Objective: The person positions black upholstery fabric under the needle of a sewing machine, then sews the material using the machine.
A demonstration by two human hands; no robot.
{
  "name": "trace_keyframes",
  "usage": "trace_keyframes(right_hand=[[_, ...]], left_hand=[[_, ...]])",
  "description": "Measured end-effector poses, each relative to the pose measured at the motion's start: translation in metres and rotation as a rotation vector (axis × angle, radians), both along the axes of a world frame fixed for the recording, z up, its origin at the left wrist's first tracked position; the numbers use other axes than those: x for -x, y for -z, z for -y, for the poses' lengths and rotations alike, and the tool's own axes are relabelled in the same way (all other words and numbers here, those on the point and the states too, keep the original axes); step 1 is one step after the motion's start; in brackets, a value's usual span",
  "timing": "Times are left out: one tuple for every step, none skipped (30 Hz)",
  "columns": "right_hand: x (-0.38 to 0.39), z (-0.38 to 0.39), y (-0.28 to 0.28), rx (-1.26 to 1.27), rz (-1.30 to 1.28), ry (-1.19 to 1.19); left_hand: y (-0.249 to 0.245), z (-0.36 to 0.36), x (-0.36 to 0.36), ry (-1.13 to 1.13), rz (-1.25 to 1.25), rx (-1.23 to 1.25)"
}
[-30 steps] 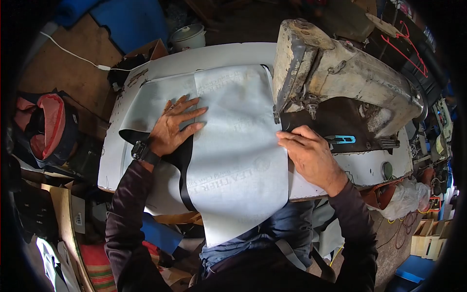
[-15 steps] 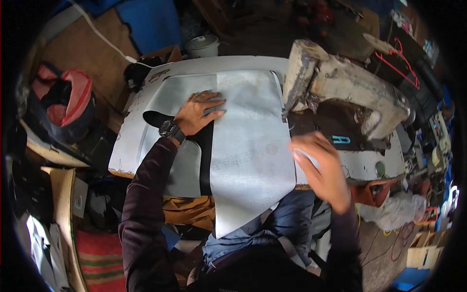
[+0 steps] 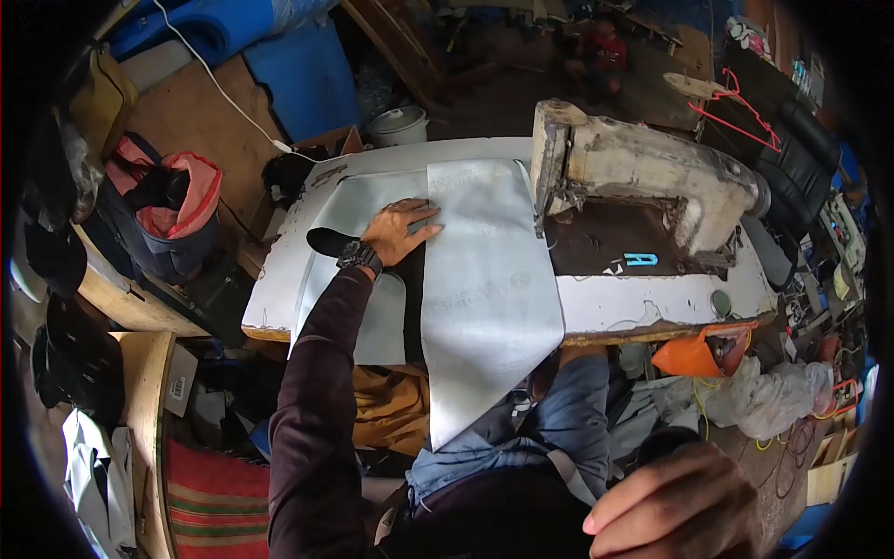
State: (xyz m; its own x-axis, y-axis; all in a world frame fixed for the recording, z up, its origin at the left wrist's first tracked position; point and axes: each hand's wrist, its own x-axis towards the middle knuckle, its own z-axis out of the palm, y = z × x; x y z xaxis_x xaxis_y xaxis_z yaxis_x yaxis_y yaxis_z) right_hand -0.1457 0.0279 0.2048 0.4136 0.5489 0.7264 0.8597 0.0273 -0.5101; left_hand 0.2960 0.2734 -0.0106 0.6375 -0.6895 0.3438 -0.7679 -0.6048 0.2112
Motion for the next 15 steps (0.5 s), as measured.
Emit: trace_keyframes(right_hand=[[0.004, -0.002, 0.000, 0.009, -0.011, 0.003], [0.008, -0.004, 0.001, 0.017, -0.022, 0.006], [0.019, -0.002, -0.001, 0.058, -0.056, 0.063], [0.021, 0.000, 0.001, 0.016, -0.067, 0.023], [0.021, 0.000, 0.001, -0.025, -0.078, -0.019], [0.020, 0.001, 0.000, -0.065, -0.088, -0.060], [0.016, 0.003, 0.004, -0.106, -0.080, -0.146], [0.012, 0.005, 0.008, -0.145, -0.076, -0.230], [0.016, -0.001, 0.015, -0.228, -0.002, -0.158], [0.013, 0.011, 0.014, -0.131, 0.015, -0.221], [0.007, 0.031, 0.013, -0.040, 0.029, -0.281], [0.001, 0.044, 0.034, -0.027, 0.064, -0.318], [-0.006, 0.058, 0.056, -0.014, 0.099, -0.356], [-0.013, 0.072, 0.078, -0.001, 0.132, -0.394], [-0.005, 0.068, 0.102, -0.088, -0.039, -0.074]], left_hand=[[-0.001, 0.000, -0.001, 0.002, -0.005, 0.002], [0.000, 0.001, -0.002, 0.002, -0.013, 0.001], [-0.001, 0.001, -0.001, -0.001, -0.019, 0.003], [0.000, 0.000, 0.003, -0.002, -0.027, 0.000], [-0.001, 0.001, 0.004, -0.005, -0.031, 0.002], [-0.004, 0.001, 0.002, -0.004, -0.029, 0.009], [-0.005, 0.001, 0.002, 0.013, -0.023, 0.017], [-0.005, 0.001, 0.001, 0.007, -0.009, 0.021], [-0.005, 0.002, 0.000, 0.006, 0.000, 0.021], [-0.003, 0.001, 0.001, 0.008, 0.005, 0.015], [-0.001, 0.000, 0.001, 0.015, 0.012, 0.021], [-0.004, 0.000, 0.002, 0.023, 0.019, 0.029], [-0.005, 0.001, 0.004, 0.032, 0.020, 0.040], [-0.007, 0.001, 0.005, 0.047, -0.008, 0.041], [-0.005, 0.000, 0.003, 0.036, -0.025, 0.031]])
